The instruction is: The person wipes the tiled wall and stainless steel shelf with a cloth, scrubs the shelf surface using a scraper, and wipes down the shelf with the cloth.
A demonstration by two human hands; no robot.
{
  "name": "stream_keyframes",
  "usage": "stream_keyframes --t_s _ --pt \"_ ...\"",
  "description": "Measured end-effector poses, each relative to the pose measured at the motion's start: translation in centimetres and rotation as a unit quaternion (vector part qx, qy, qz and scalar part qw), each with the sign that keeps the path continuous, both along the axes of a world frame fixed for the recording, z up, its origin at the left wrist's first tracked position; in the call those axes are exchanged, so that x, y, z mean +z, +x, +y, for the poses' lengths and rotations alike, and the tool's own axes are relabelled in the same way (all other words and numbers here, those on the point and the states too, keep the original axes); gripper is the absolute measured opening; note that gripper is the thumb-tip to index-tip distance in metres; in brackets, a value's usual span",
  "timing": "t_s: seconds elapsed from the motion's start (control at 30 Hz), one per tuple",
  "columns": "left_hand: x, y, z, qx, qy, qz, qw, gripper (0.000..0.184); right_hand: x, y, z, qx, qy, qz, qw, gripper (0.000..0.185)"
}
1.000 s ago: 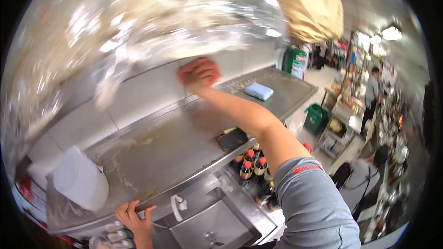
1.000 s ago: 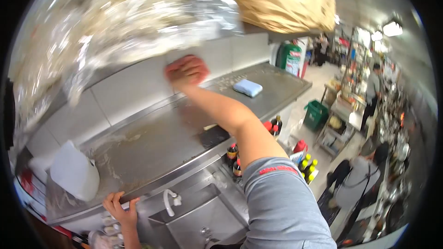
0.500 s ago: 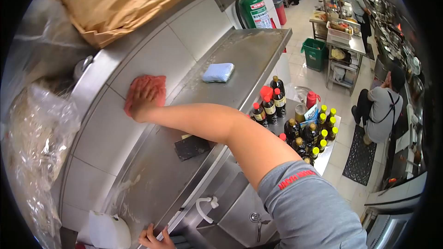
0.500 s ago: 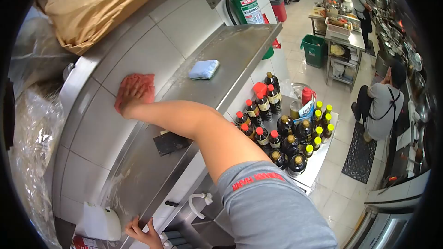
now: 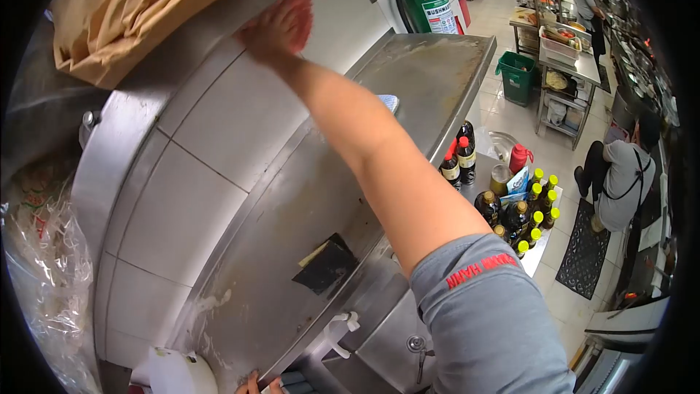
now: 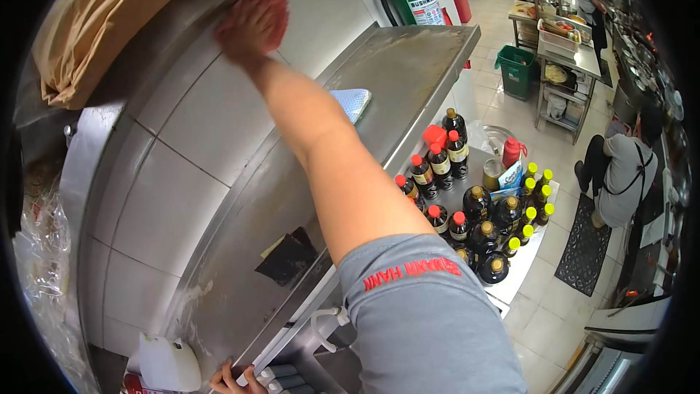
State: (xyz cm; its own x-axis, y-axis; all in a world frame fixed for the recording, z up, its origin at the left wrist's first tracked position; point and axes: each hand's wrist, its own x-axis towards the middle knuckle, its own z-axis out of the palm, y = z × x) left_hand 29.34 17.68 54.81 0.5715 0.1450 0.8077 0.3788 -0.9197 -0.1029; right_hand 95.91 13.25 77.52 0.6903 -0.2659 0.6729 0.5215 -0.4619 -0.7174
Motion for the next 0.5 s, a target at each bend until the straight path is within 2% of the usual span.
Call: stream_keyframes --t_s 0.03,0.07,0.13,0.17,0.23,0.27,0.3,0.37,0.47,0.5 --pt "0.1 0.1 0.0 -0.006 -0.004 0.004 1.0 0.035 -0.8 2.5 -0.6 -0.01 0.014 0.001 1.0 0.073" --pt "-0.2 -0.2 0.2 0.003 0.004 0.011 1.0 0.034 -2.0 3.2 -2.5 0.02 0.1 0.002 0.995 0.072" --pt "-0.8 0.0 0.6 -0.006 -0.011 -0.013 1.0 0.036 -3.8 -0.2 -8.2 0.165 0.06 0.105 0.979 0.072" --pt "-0.9 0.0 0.5 -0.015 -0.023 -0.022 0.999 0.036 -5.9 0.0 -7.3 0.142 0.11 0.132 0.975 0.07" --pt "-0.9 0.2 -0.1 -0.001 -0.045 -0.028 0.999 0.041 -9.1 0.5 0.4 -0.098 0.069 0.159 0.98 0.071" --pt "-0.4 0.4 -0.3 0.0 -0.034 -0.028 0.999 0.041 -9.2 -3.1 2.0 -0.145 -0.073 0.116 0.98 0.072" --pt "0.1 0.5 -0.6 0.003 -0.021 -0.028 0.999 0.042 -9.4 -8.1 3.0 -0.187 -0.212 0.074 0.956 0.073" --pt "0.2 0.9 -1.2 0.007 -0.045 -0.032 0.998 0.042 -8.6 -14.0 3.1 0.062 -0.206 -0.047 0.976 0.072" --pt "0.1 0.8 -1.0 0.013 -0.035 -0.034 0.999 0.042 -6.0 -7.0 3.0 -0.135 -0.238 -0.103 0.957 0.067" --pt "0.1 0.8 -1.0 0.012 -0.032 -0.031 0.999 0.042 -5.7 -4.2 2.0 -0.15 -0.206 -0.079 0.964 0.062"
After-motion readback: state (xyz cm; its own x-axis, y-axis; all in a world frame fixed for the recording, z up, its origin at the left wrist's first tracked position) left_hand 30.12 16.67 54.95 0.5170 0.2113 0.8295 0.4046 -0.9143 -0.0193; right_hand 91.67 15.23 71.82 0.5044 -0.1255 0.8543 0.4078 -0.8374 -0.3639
